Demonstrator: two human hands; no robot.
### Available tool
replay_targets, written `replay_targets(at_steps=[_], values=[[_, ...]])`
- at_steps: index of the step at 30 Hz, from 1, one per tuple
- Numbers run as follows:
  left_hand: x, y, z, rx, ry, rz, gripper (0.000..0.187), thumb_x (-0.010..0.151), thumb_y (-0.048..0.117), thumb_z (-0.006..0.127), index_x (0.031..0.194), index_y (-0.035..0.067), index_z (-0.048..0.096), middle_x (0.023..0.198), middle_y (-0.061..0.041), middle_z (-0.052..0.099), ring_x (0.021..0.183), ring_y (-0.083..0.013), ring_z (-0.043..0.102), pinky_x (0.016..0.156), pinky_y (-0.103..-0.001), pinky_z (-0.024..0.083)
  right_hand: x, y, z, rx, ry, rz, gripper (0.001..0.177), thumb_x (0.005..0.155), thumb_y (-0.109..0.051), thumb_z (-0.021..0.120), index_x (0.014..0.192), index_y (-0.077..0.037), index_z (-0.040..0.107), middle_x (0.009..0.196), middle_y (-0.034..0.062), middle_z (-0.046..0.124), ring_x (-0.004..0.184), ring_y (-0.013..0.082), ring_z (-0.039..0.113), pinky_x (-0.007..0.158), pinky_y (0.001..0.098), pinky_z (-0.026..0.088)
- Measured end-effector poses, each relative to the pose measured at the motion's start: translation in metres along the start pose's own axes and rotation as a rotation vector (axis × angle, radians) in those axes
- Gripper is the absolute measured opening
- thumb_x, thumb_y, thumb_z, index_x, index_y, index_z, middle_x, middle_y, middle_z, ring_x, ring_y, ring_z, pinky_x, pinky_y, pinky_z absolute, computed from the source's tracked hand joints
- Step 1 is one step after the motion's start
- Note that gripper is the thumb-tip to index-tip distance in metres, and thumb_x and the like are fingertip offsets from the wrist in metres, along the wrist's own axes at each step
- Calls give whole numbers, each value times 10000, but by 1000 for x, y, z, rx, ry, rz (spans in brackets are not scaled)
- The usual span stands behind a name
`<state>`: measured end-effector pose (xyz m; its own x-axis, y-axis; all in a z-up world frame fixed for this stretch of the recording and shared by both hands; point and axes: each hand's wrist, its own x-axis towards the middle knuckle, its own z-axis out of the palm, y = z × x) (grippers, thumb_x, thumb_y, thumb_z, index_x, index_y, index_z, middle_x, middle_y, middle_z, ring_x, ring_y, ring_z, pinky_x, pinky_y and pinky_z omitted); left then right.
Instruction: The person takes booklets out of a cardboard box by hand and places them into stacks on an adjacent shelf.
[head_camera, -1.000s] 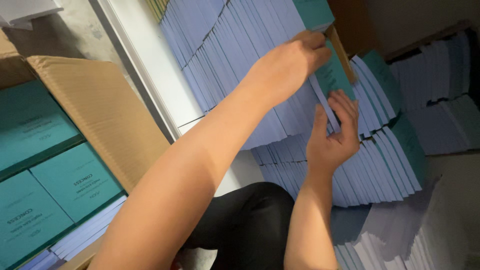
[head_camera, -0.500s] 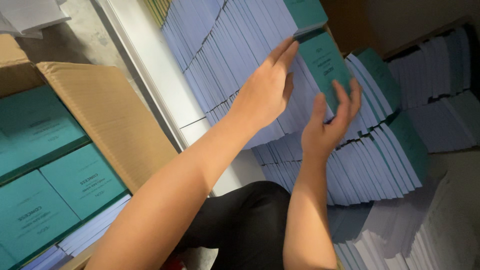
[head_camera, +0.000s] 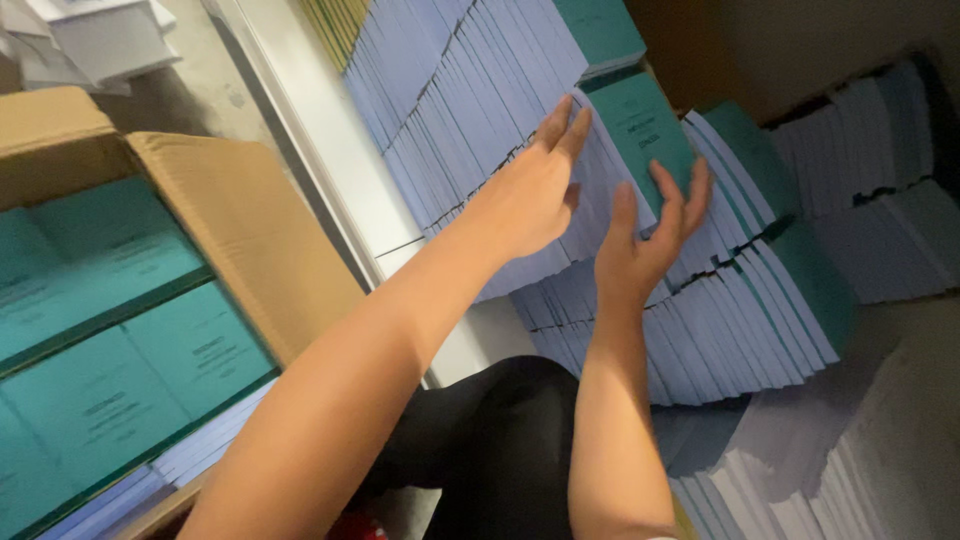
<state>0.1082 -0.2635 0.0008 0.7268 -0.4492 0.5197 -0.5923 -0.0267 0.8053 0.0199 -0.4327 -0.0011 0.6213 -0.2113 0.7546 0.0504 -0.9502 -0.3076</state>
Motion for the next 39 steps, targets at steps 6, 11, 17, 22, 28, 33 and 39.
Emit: replay_targets(at_steps=[6,11,17,22,28,33,39], values=[[-51,12,-54,44,56,52,601,890,36,679,1457,12,482,1492,-209,503,1347,-408,522,1089,-452,478,-10,-48,-11,73,131,-104,347,1132,-196,744,1419,-64,600,1671,199,253,1592,398,160,1314,584,220],[-114,33,-112,99,81,10,552,846,10,679,1386,14,567,1369,-192,600,1261,-413,573,1042,-453,490,-24,-127,-15,276,27,-239,268,993,-77,780,1248,-72,700,1616,175,389,1559,372,321,1310,509,252],[-197,58,-179,131,140,-244,590,786,-125,554,1340,65,628,1366,-148,626,1093,-314,681,843,-369,594,-36,-199,-12,418,-212,-432,224,919,-58,793,1134,-108,754,1540,155,547,1485,378,435,1256,485,344],[-272,71,-225,295,375,-294,553,811,-129,621,1329,64,632,1278,-140,678,1104,-253,716,860,-326,616,-51,-238,-3,534,-540,-571,266,875,-121,811,1133,-135,746,1513,161,530,1465,407,437,1211,524,339],[-347,78,-252,445,449,-580,527,765,-114,636,1254,78,674,1186,-119,722,878,-258,736,811,-336,591,-77,-269,22,586,-731,-700,268,841,-206,820,1091,-141,746,1460,153,542,1404,393,458,1188,562,311],[-396,67,-264,542,465,-534,515,743,-141,601,1209,59,692,1157,-152,712,955,-287,718,797,-357,592,-103,-297,49,609,-828,-759,239,841,-233,815,1056,-151,751,1436,141,570,1380,395,467,1149,538,350],[-435,46,-269,549,429,-631,467,738,-92,618,1170,57,719,1075,-154,749,979,-297,723,852,-383,587,-131,-333,73,591,-1119,-833,265,845,-274,790,1081,-157,759,1370,117,603,1317,385,489,1090,499,395]])
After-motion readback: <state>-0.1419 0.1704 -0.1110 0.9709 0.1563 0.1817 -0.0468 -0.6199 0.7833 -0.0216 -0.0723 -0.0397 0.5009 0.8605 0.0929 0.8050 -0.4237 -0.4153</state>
